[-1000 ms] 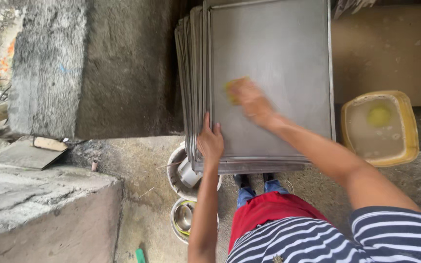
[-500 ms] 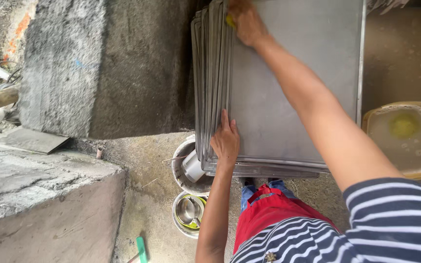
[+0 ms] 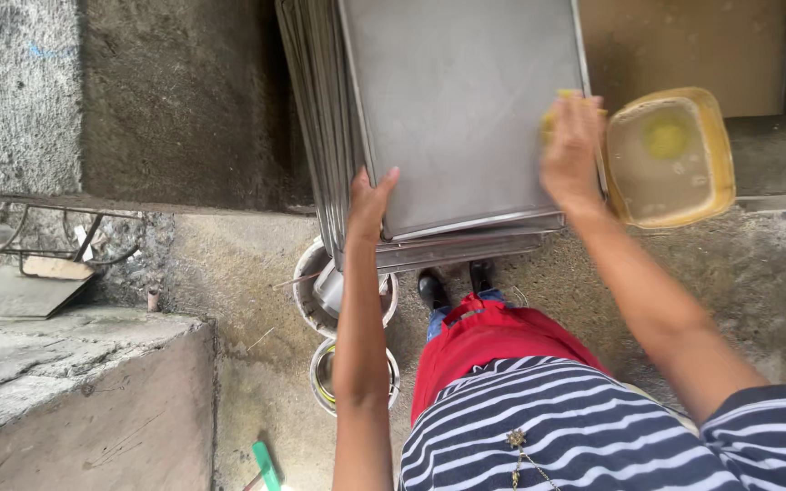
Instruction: The person scrubs multiple rectangular metal trays with a yellow sponge and soapy water, rinses them under running water, and stacks them. They also wash a cloth and rinse the sink area.
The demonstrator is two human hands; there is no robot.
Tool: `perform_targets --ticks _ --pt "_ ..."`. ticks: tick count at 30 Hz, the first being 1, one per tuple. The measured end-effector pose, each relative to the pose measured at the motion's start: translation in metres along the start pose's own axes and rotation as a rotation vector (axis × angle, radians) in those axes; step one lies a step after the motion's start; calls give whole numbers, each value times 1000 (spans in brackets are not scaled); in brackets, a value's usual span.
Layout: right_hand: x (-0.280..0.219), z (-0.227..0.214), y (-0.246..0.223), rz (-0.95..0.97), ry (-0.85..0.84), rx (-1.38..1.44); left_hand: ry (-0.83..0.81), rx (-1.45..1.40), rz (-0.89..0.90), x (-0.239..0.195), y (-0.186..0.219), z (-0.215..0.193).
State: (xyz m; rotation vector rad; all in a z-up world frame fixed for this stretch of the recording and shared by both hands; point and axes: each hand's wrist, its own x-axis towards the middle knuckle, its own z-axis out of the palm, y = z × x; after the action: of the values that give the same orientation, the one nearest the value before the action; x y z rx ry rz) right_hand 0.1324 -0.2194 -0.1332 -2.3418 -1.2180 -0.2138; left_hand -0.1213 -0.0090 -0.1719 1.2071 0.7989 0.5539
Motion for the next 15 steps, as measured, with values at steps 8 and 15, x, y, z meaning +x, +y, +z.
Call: perform_targets --ticks 8,15 --pt "66 -62 -125 -240 136 635 -333 -505 241 -79 88 101" --pt "48 -202 -76 -140 291 723 -423 235 1010 -144 209 193"
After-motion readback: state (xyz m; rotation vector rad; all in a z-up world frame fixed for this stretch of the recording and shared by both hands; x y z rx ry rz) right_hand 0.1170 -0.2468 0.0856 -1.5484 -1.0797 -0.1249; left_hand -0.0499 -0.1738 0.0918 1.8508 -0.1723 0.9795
